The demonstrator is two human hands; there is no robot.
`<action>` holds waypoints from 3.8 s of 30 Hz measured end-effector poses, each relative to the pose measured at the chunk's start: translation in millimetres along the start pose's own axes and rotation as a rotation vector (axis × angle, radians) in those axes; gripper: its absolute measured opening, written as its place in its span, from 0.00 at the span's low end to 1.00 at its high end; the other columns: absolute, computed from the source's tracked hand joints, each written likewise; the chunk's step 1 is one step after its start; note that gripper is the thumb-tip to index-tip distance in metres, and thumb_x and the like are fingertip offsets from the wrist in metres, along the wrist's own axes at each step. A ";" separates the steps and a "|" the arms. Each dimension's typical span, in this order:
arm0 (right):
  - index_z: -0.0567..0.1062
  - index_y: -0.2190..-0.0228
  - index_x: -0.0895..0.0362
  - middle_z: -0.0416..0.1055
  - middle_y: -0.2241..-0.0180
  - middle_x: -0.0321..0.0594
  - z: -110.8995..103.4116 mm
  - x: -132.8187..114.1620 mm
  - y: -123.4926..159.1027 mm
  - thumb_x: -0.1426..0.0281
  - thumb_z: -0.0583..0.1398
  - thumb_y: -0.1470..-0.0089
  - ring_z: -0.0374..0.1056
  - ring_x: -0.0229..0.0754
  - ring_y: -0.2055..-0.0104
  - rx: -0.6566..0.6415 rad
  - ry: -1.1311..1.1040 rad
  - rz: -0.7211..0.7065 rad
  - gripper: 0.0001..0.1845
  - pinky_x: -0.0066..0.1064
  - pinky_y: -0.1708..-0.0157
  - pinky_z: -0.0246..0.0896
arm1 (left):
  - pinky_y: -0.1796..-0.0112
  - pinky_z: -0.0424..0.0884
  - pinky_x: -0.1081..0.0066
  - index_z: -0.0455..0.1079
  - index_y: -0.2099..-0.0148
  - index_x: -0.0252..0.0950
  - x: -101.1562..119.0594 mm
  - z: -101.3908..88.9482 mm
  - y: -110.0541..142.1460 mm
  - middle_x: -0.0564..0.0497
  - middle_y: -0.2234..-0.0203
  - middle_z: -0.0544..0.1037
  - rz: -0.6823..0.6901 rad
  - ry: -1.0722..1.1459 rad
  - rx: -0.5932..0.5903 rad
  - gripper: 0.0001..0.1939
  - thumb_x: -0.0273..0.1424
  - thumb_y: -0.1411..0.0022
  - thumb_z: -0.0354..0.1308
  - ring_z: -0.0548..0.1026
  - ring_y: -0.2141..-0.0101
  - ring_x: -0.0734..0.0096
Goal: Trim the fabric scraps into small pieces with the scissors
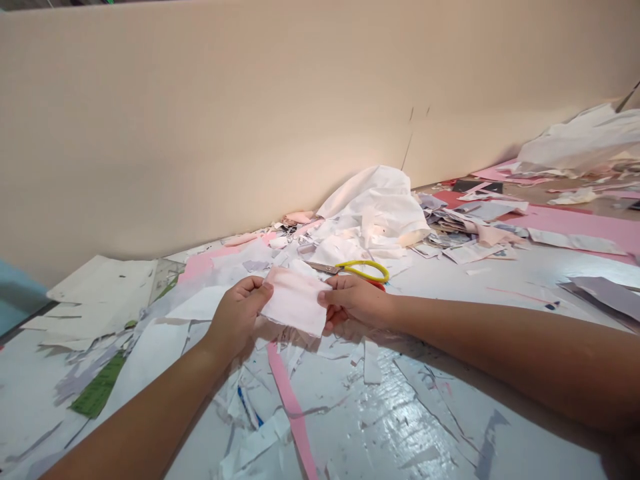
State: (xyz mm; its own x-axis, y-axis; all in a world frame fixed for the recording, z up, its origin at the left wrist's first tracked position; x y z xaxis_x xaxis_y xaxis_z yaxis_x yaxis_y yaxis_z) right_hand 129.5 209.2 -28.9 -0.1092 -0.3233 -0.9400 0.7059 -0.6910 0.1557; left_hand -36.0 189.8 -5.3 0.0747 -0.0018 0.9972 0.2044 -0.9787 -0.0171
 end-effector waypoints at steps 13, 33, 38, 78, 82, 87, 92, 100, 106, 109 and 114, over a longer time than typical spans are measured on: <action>0.72 0.69 0.60 0.72 0.74 0.38 2.0 5.4 1.3 0.74 0.63 0.58 0.70 0.35 0.74 0.031 -0.050 -0.078 0.09 0.27 0.71 0.68 | 0.88 0.47 0.81 0.61 0.61 0.36 -6.6 33.6 18.8 0.63 0.92 0.61 -0.141 -0.060 -0.172 0.20 0.37 0.53 0.63 0.51 0.90 0.85; 0.66 0.64 0.59 0.70 0.76 0.34 3.4 -4.4 6.5 0.72 0.64 0.62 0.68 0.35 0.76 -0.183 -0.136 0.052 0.20 0.25 0.77 0.63 | 0.55 0.64 0.69 0.72 0.66 0.42 59.0 32.9 51.8 0.49 0.56 0.74 0.683 -0.461 -0.110 0.12 0.27 0.56 0.63 0.69 0.54 0.60; 0.65 0.66 0.57 0.66 0.82 0.28 -17.6 -13.0 1.7 0.77 0.64 0.62 0.61 0.30 0.83 0.069 -0.015 -0.160 0.19 0.21 0.82 0.57 | 0.69 0.69 0.69 0.65 0.53 0.39 16.0 20.8 20.0 0.46 0.58 0.74 0.102 -0.014 -0.042 0.22 0.41 0.50 0.58 0.72 0.60 0.60; 0.72 0.74 0.61 0.72 0.80 0.34 -5.7 -5.3 6.9 0.72 0.65 0.59 0.69 0.33 0.80 0.147 0.170 -0.147 0.08 0.21 0.80 0.64 | 0.77 0.66 0.72 0.67 0.64 0.36 -4.3 31.0 25.3 0.55 0.81 0.72 -0.094 -0.025 -0.076 0.16 0.37 0.55 0.63 0.69 0.80 0.73; 0.71 0.75 0.60 0.71 0.79 0.34 -6.5 -5.3 6.0 0.70 0.64 0.59 0.69 0.32 0.79 0.161 0.158 -0.161 0.08 0.22 0.79 0.64 | 0.80 0.62 0.75 0.68 0.70 0.35 5.4 22.9 25.6 0.57 0.84 0.70 0.006 -0.269 0.015 0.12 0.38 0.54 0.62 0.66 0.82 0.76; 0.73 0.72 0.60 0.72 0.75 0.39 -7.5 -7.9 6.3 0.69 0.63 0.58 0.70 0.36 0.74 0.156 0.181 -0.186 0.09 0.24 0.77 0.65 | 0.79 0.63 0.74 0.67 0.67 0.35 1.2 25.4 24.3 0.56 0.83 0.71 -0.056 -0.191 -0.052 0.15 0.38 0.55 0.63 0.68 0.82 0.75; 0.74 0.69 0.58 0.73 0.69 0.39 -19.0 -20.7 11.5 0.68 0.60 0.53 0.69 0.39 0.67 0.290 0.227 -0.320 0.08 0.34 0.64 0.66 | 0.71 0.68 0.69 0.66 0.64 0.38 -2.8 28.9 17.9 0.53 0.75 0.75 -0.130 0.074 -0.126 0.13 0.38 0.51 0.61 0.76 0.72 0.67; 0.74 0.67 0.52 0.70 0.56 0.43 16.5 -61.2 50.3 0.75 0.56 0.50 0.58 0.45 0.46 0.116 1.011 -1.019 0.10 0.42 0.47 0.51 | 0.81 0.62 0.77 0.65 0.62 0.36 0.0 34.5 20.5 0.57 0.83 0.70 -0.163 0.151 -0.225 0.17 0.43 0.50 0.57 0.67 0.83 0.77; 0.62 0.52 0.56 0.64 0.52 0.48 -7.4 -47.3 31.7 0.65 0.57 0.49 0.64 0.45 0.54 0.244 0.484 -0.660 0.22 0.39 0.58 0.62 | 0.77 0.65 0.77 0.63 0.62 0.39 10.0 20.1 16.5 0.59 0.79 0.70 0.032 0.064 -0.045 0.18 0.30 0.56 0.64 0.67 0.80 0.79; 0.67 0.61 0.58 0.68 0.70 0.39 -3.8 -20.7 16.3 0.59 0.56 0.49 0.66 0.37 0.71 0.132 0.100 -0.310 0.17 0.29 0.73 0.63 | 0.76 0.66 0.77 0.64 0.63 0.38 12.9 13.9 17.6 0.57 0.76 0.71 0.072 -0.044 0.047 0.16 0.30 0.56 0.64 0.69 0.78 0.78; 0.68 0.72 0.59 0.67 0.76 0.33 -4.3 -15.6 12.7 0.72 0.63 0.58 0.66 0.35 0.74 0.173 -0.017 -0.229 0.09 0.27 0.72 0.61 | 0.80 0.64 0.77 0.63 0.60 0.40 10.2 22.4 17.8 0.61 0.83 0.67 0.000 0.105 -0.054 0.18 0.32 0.54 0.63 0.66 0.82 0.78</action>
State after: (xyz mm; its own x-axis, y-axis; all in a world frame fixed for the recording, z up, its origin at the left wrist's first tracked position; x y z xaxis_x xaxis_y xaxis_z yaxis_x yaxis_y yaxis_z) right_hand 143.1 208.2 -13.6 -0.2647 -0.1564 -0.9516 0.5317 -0.8469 -0.0086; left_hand -9.8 176.9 2.9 -0.0283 -0.0201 0.9994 0.1509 -0.9884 -0.0156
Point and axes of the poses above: each hand's wrist, its own y-axis away from the middle knuckle, its own z-axis out of the palm, x = y × z, the point moved 8 cm from there along -y, towards the middle knuckle
